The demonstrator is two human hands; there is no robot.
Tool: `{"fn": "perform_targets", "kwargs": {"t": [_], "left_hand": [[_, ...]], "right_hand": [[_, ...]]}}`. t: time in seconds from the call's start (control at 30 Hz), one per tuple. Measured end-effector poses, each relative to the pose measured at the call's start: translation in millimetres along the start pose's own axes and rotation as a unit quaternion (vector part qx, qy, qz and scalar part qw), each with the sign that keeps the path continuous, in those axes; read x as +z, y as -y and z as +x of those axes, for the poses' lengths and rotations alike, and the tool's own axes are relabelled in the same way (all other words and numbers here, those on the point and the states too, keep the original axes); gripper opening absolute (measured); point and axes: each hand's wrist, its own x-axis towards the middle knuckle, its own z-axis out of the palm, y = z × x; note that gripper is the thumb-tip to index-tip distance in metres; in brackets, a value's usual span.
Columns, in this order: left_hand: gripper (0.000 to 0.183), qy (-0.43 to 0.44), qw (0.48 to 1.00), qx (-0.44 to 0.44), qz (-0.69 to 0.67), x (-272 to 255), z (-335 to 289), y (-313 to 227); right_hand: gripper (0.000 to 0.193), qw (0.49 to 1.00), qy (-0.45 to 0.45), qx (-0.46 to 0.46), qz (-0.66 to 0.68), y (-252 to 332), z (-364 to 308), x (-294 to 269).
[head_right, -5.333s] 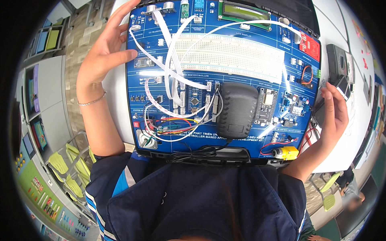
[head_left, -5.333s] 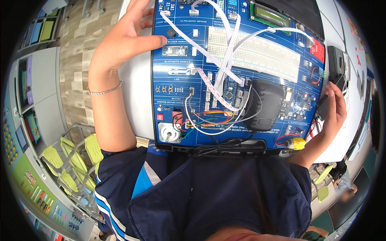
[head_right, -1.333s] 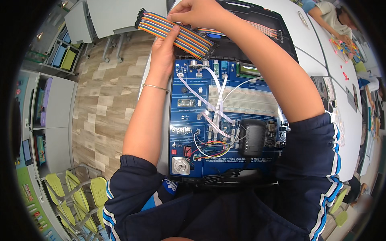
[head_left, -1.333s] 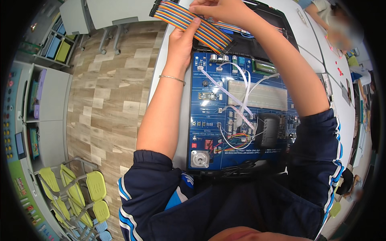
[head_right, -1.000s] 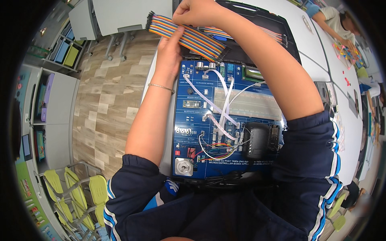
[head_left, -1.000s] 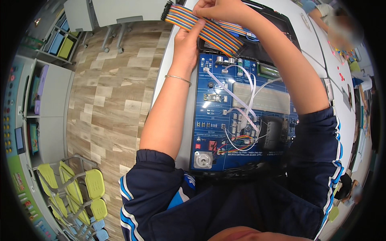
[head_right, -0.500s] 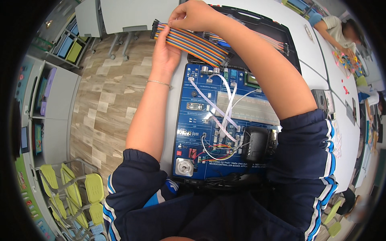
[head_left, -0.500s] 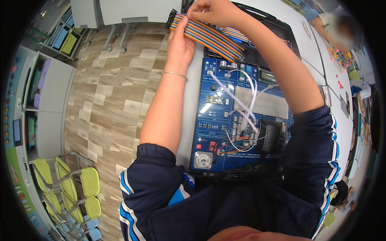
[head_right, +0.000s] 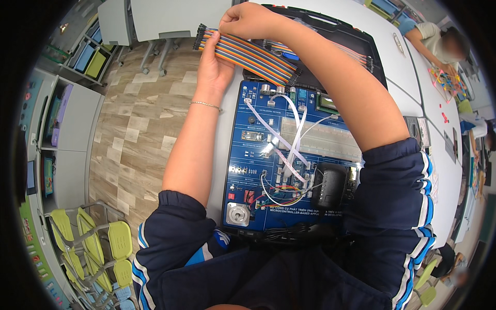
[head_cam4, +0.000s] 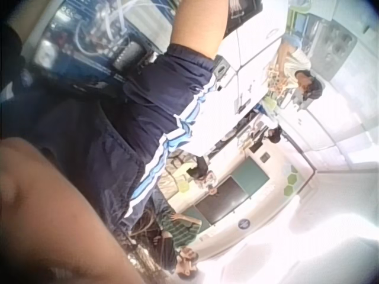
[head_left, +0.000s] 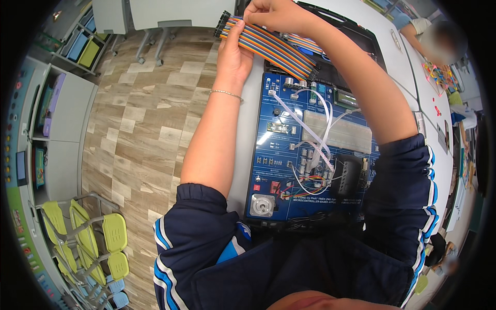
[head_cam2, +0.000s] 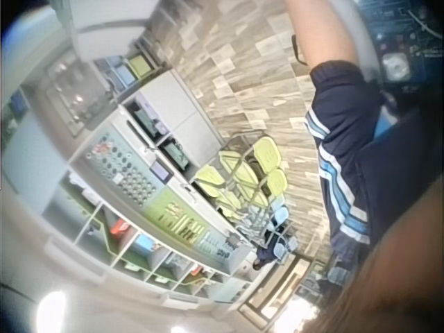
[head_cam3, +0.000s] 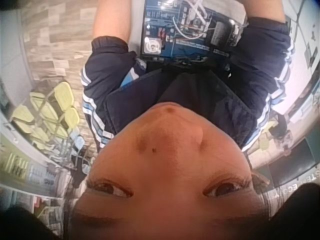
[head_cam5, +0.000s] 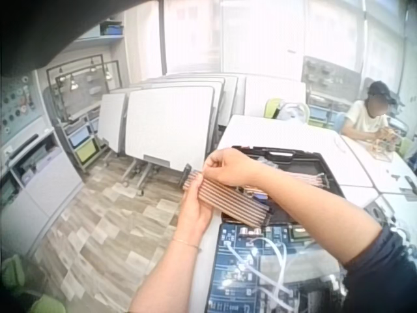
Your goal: The person connects and disconnects jumper wires to a microcontroller development board on a table. They handle multiple ribbon cables and individual wires, plugging them into various ports on the board while other people work nearby.
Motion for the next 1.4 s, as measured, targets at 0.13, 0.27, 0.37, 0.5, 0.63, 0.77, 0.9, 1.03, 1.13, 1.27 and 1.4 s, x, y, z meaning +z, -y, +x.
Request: {"fn": "perform_targets", "kwargs": {"t": [0.13, 0.27, 0.37, 0.5, 0.63, 0.77, 0.9, 1.03, 1.13, 1.27, 1.4], "left_hand": [[0.038, -0.015, 1.000, 0.018, 0.004, -0.5, -0.3, 0.3], [0.034, -0.014, 0.999, 0.040, 0.020, 2.6, -2.9, 1.2], [0.036, -0.004, 0.998, 0.054, 0.037, 3.5, -2.7, 3.0], [0.036, 0.005, 0.995, 0.061, 0.073, 5.2, -3.2, 3.5], [0.035, 0.006, 0.997, 0.055, 0.053, 8.4, -5.2, 3.4], [0.034, 0.008, 0.998, 0.048, 0.042, 10.6, -5.4, 4.9], [0.032, 0.011, 0.997, 0.054, 0.061, 11.9, -7.5, 4.4], [0.028, 0.015, 0.993, 0.075, 0.085, 12.5, -7.5, 4.7], [0.024, -0.003, 0.995, 0.074, 0.072, 14.1, -7.5, 7.7], [0.022, 0.025, 0.996, 0.068, 0.049, 12.2, -7.0, 7.9], [0.019, 0.050, 0.995, 0.073, 0.050, 15.3, -7.9, 7.4]], "right_hand": [[0.025, 0.999, -0.011, -0.014, -0.046, -2.7, 0.4, 1.1], [0.028, 0.998, -0.041, -0.036, -0.037, 3.8, -2.9, -2.9], [0.029, 1.000, 0.026, -0.004, -0.014, 13.8, -4.8, -11.7], [0.025, 0.997, 0.016, -0.019, -0.076, 14.2, -1.1, -14.7], [0.023, 0.997, 0.024, 0.068, -0.018, 19.3, -0.6, -13.4], [0.023, 0.993, 0.034, 0.095, 0.065, 9.5, -1.3, -11.8], [0.023, 0.992, 0.032, 0.096, 0.073, 7.8, -2.8, -12.7], [0.022, 0.996, 0.033, 0.083, 0.026, 12.7, -3.2, -16.8], [0.021, 0.997, 0.013, 0.055, 0.046, 6.5, -9.9, -12.4], [0.020, 0.993, 0.009, 0.048, 0.111, 0.3, -19.7, -10.5], [0.020, 0.988, 0.005, 0.022, 0.150, -1.6, -32.2, -15.1]]}}
